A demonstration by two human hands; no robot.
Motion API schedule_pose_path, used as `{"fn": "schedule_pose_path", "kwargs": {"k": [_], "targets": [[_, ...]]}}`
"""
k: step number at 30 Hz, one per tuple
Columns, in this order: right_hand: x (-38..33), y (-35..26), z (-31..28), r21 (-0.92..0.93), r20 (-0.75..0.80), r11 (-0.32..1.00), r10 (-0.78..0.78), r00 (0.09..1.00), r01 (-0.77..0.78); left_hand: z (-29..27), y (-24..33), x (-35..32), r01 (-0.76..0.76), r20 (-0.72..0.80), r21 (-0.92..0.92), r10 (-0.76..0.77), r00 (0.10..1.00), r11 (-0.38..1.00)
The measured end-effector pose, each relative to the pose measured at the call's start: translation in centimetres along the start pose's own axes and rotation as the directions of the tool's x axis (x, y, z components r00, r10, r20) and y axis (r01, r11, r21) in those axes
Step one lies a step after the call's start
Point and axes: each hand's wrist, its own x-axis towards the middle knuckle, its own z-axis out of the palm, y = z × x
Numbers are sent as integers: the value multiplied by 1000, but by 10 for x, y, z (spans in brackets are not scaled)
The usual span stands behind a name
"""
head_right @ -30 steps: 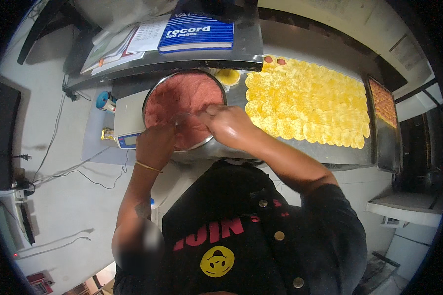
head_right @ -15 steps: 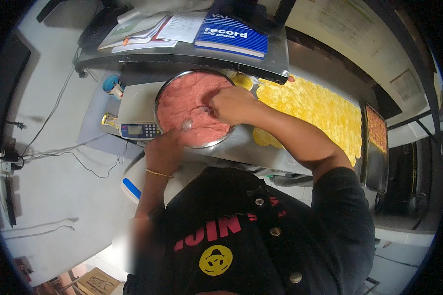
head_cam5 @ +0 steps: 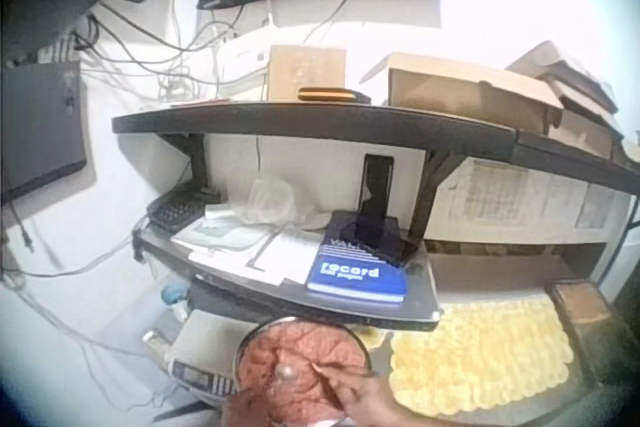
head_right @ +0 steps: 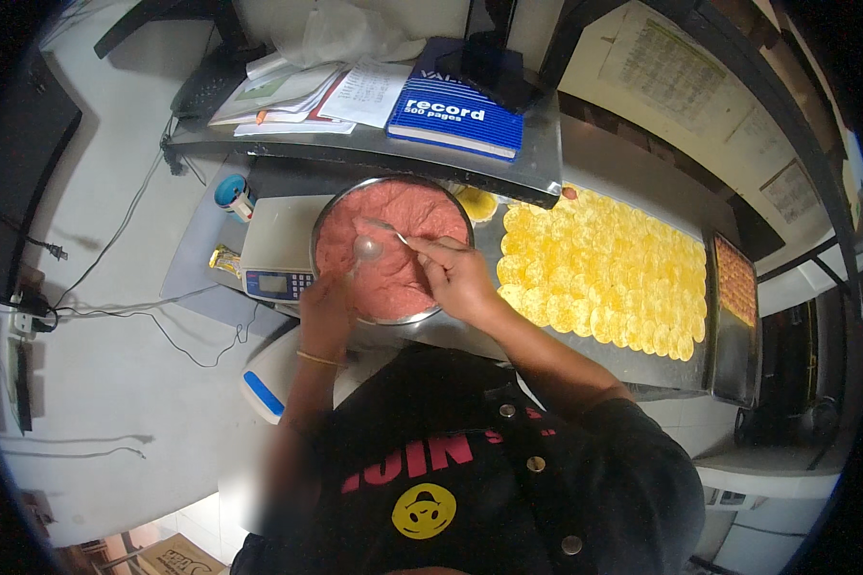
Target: The person scoops a pink paste from a bowl and places small portions onto rows of yellow scalloped discs arranged on a metal tray. The person uses a spoon to transfer the paste and a paper towel to handle the discs. The process is repeated across multiple discs in a linear sequence.
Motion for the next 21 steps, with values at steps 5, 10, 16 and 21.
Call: {"fn": "schedule_pose_path", "kwargs": {"k": [5, 10, 16, 21], "targets": [[-11, 25, 11, -156, -87, 971, -196, 977, 181, -6, 37, 21, 568, 368, -768, -522, 769, 295], [-11, 29, 7, -124, -115, 972, -214, 970, 200, 9, 19, 13, 531, 240, -639, -512, 825, 556], [-19, 11, 14, -167, 28, 964, -206, 978, 208, 25, 3, 18, 283, 21, -517, -318, 948, 808], [-17, 28, 11, -189, 10, 952, -243, 970, 241, 6, 21, 18, 515, 251, -650, -482, 839, 559]]}}
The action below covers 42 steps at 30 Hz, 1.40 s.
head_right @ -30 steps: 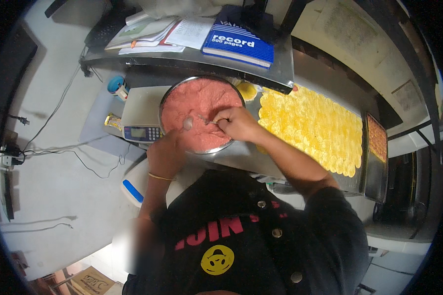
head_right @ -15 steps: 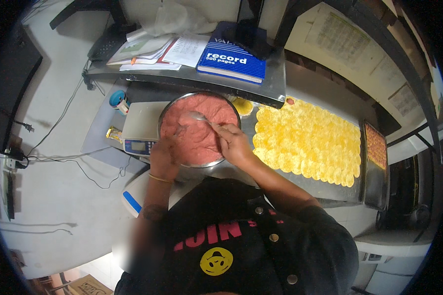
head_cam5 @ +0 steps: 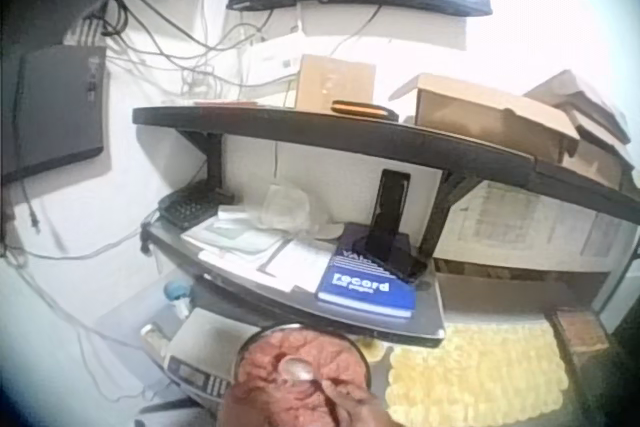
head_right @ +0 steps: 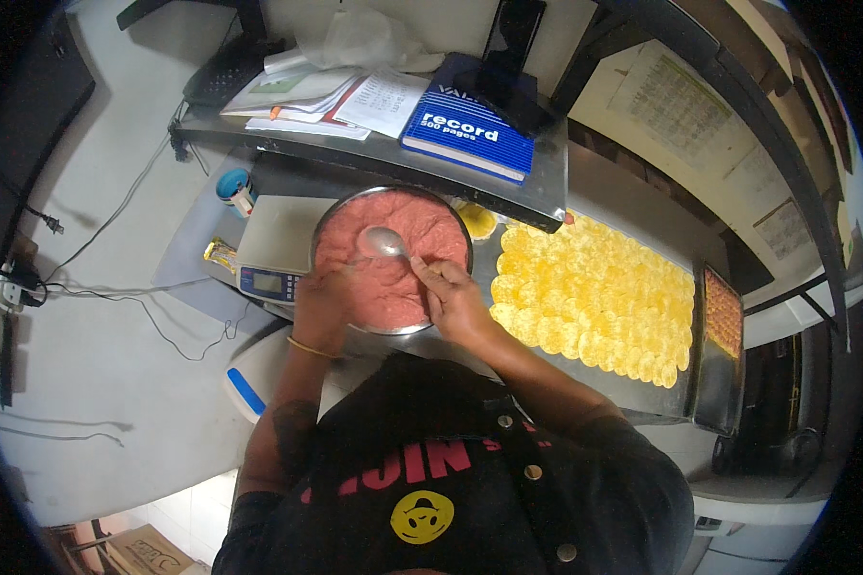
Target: The person scoops a pink paste from a bowl and places small portions onto rows of yellow scalloped discs arranged on a metal tray. The person uses a spoon to transfer the paste and a paper towel to handle the discs. The process is repeated across multiple discs in a linear sequence.
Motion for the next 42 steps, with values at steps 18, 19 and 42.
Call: {"fn": "schedule_pose_path", "kwargs": {"k": [18, 19, 42], "targets": [[30, 9, -3, 155, 73, 977, 137, 988, -147, 6, 10, 25, -522, 450, 837, 341, 826, 161], [29, -1, -5, 144, 65, 979, 134, 989, -142, 8, 11, 30, -502, 445, 859, 339, 829, 99], [10, -42, -30, -90, 96, 977, 202, 975, -193, -4, 26, 17, -585, 528, 809, 379, 760, 47]]}}
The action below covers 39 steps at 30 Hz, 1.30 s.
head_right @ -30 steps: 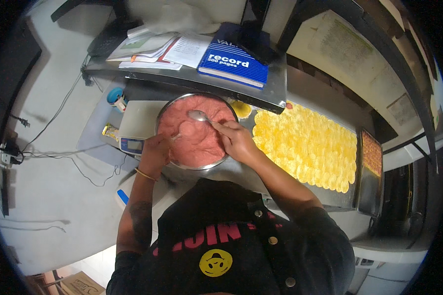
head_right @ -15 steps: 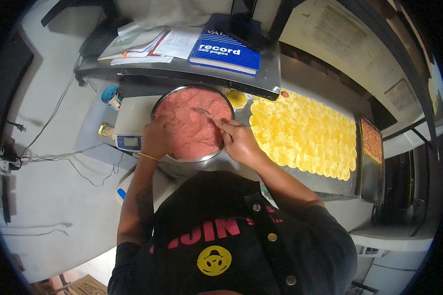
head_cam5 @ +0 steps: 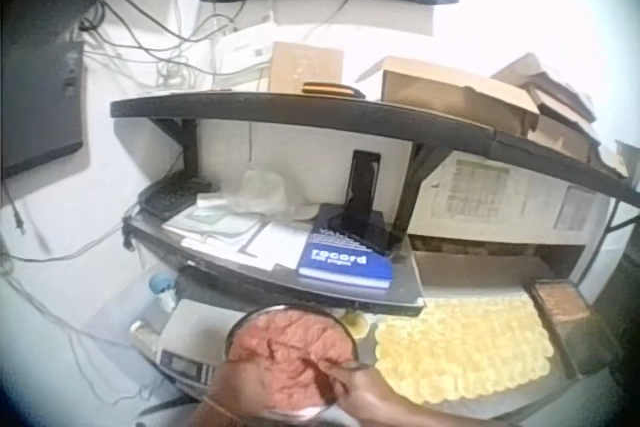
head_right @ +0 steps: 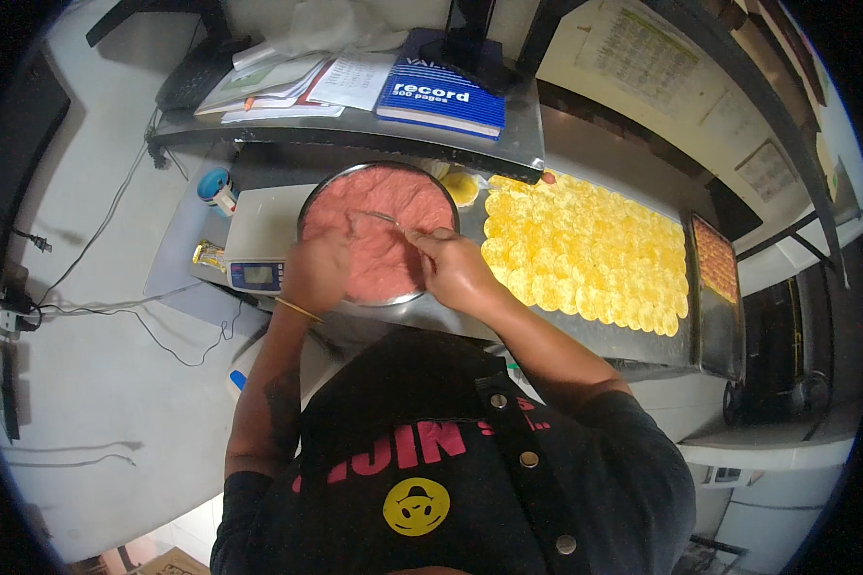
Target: The person scoops a pink paste from a bowl and places small portions onto rows of yellow scalloped discs arranged on a metal tray. The person uses a spoon to transfer the paste and a paper towel to handle the discs. The process is repeated across multiple discs in a linear sequence.
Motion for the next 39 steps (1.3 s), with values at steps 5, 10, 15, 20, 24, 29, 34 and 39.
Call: {"fn": "schedule_pose_path", "kwargs": {"k": [5, 10, 15, 20, 24, 29, 34, 39], "targets": [[11, -27, -11, -292, 189, 953, 144, 971, -85, -6, 10, -10, -99, 88, 139, 87, 992, 985], [-9, 13, 26, 477, 252, 730, 419, 872, -489, 1, 8, -20, -35, -1, -78, 35, 999, 996], [-38, 5, 27, 845, 321, 227, 510, 798, -485, 13, -15, -21, 3, 15, -111, -2, 1000, 994], [-94, 64, -28, 845, 95, 353, 639, 763, -401, -5, 12, -11, 58, 177, 32, -63, 982, 998], [-116, 123, -113, 735, -219, 541, 760, 612, -409, -13, 29, -4, 47, 237, 202, -95, 967, 978], [-97, 201, -182, 184, -717, 884, 420, 556, -430, -3, 41, 3, 104, 279, 358, -213, 936, 928], [-79, 369, -122, 3, -569, 654, 623, 537, -756, 9, 55, 19, 99, 248, 392, -209, 946, 914], [-88, 347, -87, 412, -707, 768, 609, 361, -490, 0, 61, 8, 148, 264, 445, -287, 921, 883]]}}
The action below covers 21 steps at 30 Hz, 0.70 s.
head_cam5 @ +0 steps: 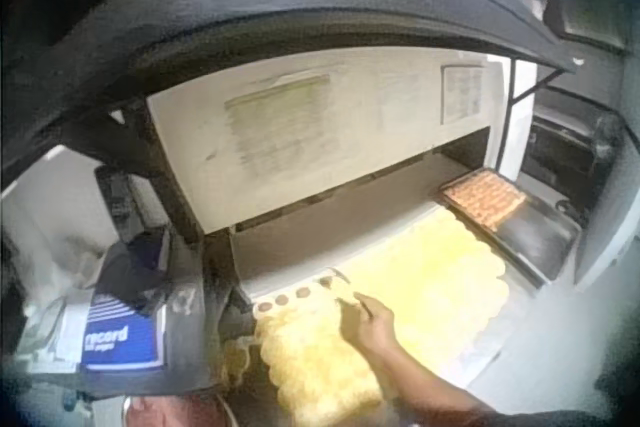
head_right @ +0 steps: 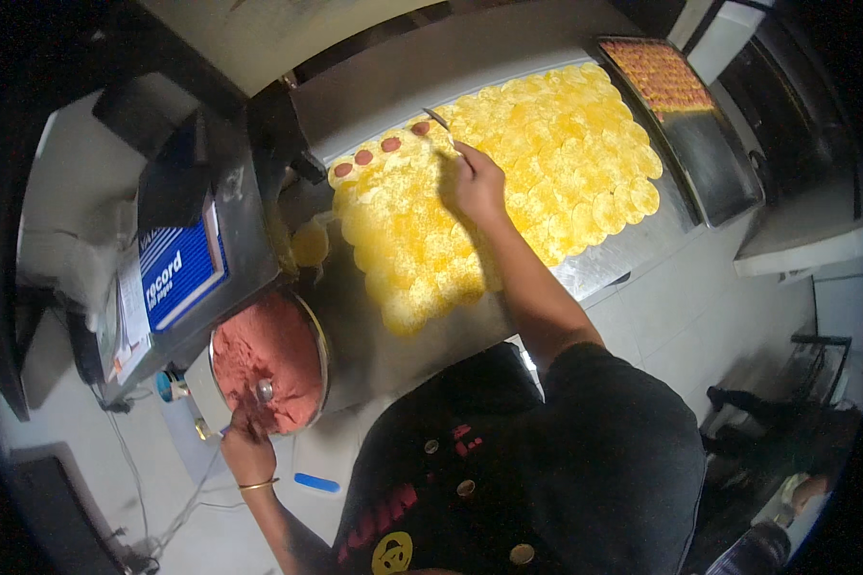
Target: The person scoops a pink paste from a bowl and places small portions onto rows of yellow scalloped discs arranged on a metal tray. The person uses a spoon to transfer the paste and a paper towel to handle the discs. The process is repeated across multiple discs in a linear sequence.
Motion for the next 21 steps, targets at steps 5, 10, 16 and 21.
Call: {"fn": "schedule_pose_path", "kwargs": {"k": [5, 10, 16, 21], "targets": [[-87, -36, -33, -127, 380, 991, 95, 920, -50, -9, 2, -1, -158, -26, 19, 158, 987, 987], [-154, -184, -5, 178, 728, 821, -481, 489, 543, -4, -14, -9, -233, -27, 181, 241, 970, 956], [-196, -250, 89, 227, 850, 462, -523, 57, 857, 11, -33, -14, -246, -163, 8, 244, 956, 969], [-179, -277, 157, 33, 886, 390, -437, 153, 920, 12, -41, -27, -27, -128, -200, 1, 992, 979]]}}
